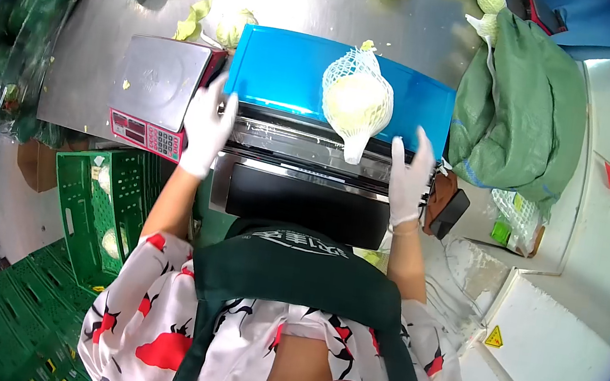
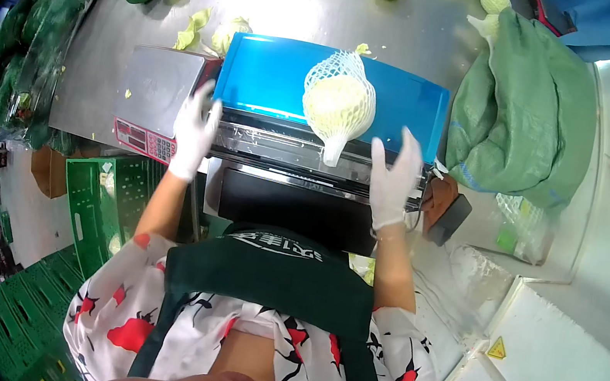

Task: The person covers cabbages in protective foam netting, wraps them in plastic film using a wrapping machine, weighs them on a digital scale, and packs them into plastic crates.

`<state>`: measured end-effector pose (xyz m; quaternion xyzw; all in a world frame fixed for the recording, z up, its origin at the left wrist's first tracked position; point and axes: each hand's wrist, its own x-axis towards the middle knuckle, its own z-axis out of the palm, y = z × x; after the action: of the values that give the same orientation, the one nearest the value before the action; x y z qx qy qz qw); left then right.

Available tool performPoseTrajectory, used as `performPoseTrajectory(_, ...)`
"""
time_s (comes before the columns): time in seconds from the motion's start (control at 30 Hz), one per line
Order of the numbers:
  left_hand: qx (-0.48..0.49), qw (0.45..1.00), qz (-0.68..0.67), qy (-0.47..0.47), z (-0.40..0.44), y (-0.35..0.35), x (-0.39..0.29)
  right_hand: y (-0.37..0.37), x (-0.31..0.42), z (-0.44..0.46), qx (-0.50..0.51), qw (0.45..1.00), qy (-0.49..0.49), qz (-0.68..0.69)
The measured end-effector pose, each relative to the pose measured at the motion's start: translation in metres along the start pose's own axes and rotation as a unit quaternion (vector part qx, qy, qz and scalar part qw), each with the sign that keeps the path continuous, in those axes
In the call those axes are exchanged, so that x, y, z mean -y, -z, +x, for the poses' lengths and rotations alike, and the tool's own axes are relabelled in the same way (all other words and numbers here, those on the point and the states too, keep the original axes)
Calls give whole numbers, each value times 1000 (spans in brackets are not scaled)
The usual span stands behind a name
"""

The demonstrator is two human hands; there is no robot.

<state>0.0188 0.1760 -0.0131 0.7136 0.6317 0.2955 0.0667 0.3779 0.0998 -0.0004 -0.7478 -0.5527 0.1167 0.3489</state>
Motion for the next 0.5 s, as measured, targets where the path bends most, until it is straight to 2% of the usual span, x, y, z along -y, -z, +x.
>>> performPoseTrajectory(0.03, 52, 996, 71, 0, -17, 11, -3, 8, -7, -12, -56, 987, 49, -143)
performPoseTrajectory(0.07, 62, 989, 136, -22, -35, 11, 0, 10, -15, -26, -97, 965, 24, -243)
performPoseTrajectory(0.1, 84, 984, 156, -15, -47, 12, -6, 6, -18, -36, -67, 962, -11, -263)
performPoseTrajectory(0.17, 40, 990, 127, -54, -55, 4, -21, -5, -21, -54, -6, 951, -80, -300)
performPoseTrajectory(0.2, 66, 997, 49, -1, -59, -8, -20, -12, -23, -56, -8, 966, -48, -255)
performPoseTrajectory(0.23, 82, 991, -107, 15, -59, -22, -20, -21, -30, -57, 9, 991, -66, -112)
performPoseTrajectory(0.3, 99, 986, -137, 6, -52, -19, -28, -17, -20, -49, 15, 997, -53, -56)
performPoseTrajectory(0.33, 149, 949, -277, 24, -51, -20, -21, -1, -17, -50, 58, 990, -87, 93)
performPoseTrajectory(0.37, 239, 903, -354, 53, -48, -5, -23, 26, -6, -51, 100, 958, -118, 240)
performPoseTrajectory(0.4, 311, 870, -381, 28, -46, 20, -27, 57, 11, -55, 142, 936, -133, 292)
performPoseTrajectory(0.43, 380, 831, -405, 2, -45, 48, -32, 88, 17, -60, 197, 940, -159, 229)
performPoseTrajectory(0.47, 423, 815, -396, -23, -42, 71, -33, 110, 11, -68, 248, 920, -161, 258)
performPoseTrajectory(0.5, 464, 796, -386, -48, -36, 91, -37, 134, 3, -75, 307, 911, -97, 256)
